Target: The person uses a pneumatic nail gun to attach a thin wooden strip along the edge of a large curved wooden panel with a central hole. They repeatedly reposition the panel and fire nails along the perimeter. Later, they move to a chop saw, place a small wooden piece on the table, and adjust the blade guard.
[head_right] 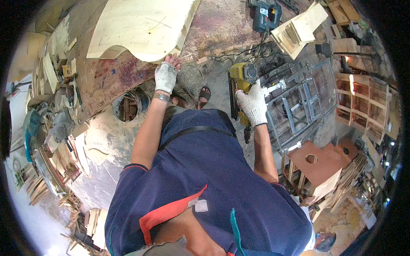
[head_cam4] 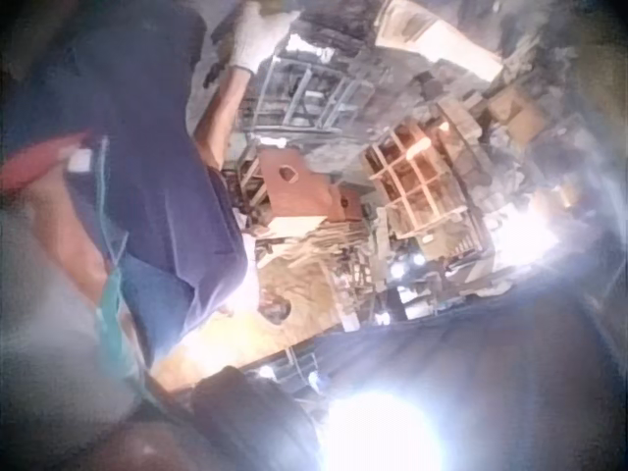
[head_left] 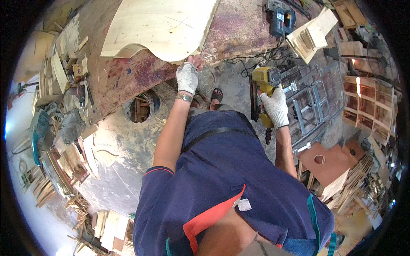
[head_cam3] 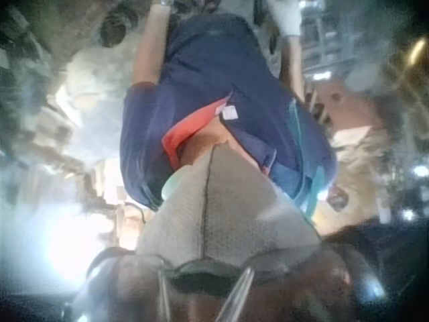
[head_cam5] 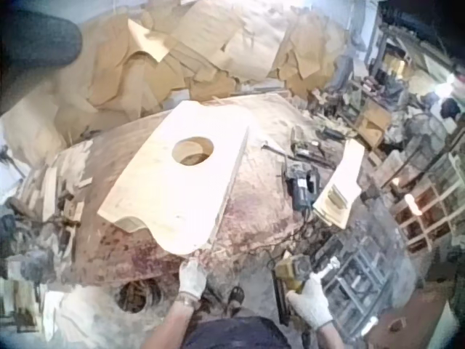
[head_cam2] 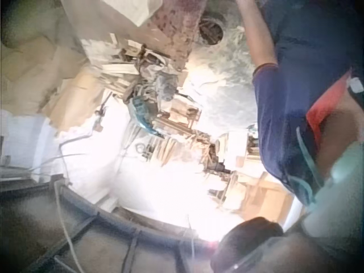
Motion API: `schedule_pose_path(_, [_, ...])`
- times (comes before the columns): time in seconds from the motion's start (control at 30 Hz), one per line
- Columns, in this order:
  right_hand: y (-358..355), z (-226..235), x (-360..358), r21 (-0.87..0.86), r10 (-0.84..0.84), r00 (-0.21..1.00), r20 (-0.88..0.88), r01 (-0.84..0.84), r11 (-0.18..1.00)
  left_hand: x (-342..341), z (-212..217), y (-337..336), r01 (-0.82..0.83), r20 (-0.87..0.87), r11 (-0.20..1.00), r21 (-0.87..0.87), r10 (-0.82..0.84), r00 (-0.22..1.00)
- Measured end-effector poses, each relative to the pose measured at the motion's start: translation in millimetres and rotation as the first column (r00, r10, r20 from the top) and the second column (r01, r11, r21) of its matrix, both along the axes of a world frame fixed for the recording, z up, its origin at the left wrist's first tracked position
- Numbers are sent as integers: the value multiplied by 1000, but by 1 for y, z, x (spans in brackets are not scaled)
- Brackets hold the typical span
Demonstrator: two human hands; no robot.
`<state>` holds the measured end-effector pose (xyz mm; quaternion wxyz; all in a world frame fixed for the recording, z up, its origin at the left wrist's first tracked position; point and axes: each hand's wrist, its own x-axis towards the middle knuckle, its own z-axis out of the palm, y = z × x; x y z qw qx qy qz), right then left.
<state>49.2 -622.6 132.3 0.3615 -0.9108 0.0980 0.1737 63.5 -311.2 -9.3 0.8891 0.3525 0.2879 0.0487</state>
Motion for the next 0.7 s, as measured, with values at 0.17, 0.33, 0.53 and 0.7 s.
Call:
schedule_pose_path(0.17, [-8,-7,-7,5,-14,998,-63,14,1000,4,7,-5,-105,-6,994,-34,105,994])
schedule_pose_path(0.33, [-17,-16,-10,-45,11,997,-73,-14,999,-10,-6,-8,168,-15,899,405,-177,984])
schedule_pose_path(0.53, [-23,-22,-2,-52,28,995,-94,-33,998,-62,-10,-11,684,-816,-585,436,-577,28])
schedule_pose_path(0.7, [-21,-21,-4,-89,-20,992,-128,9,996,-62,-4,25,452,-443,-3,892,-212,871])
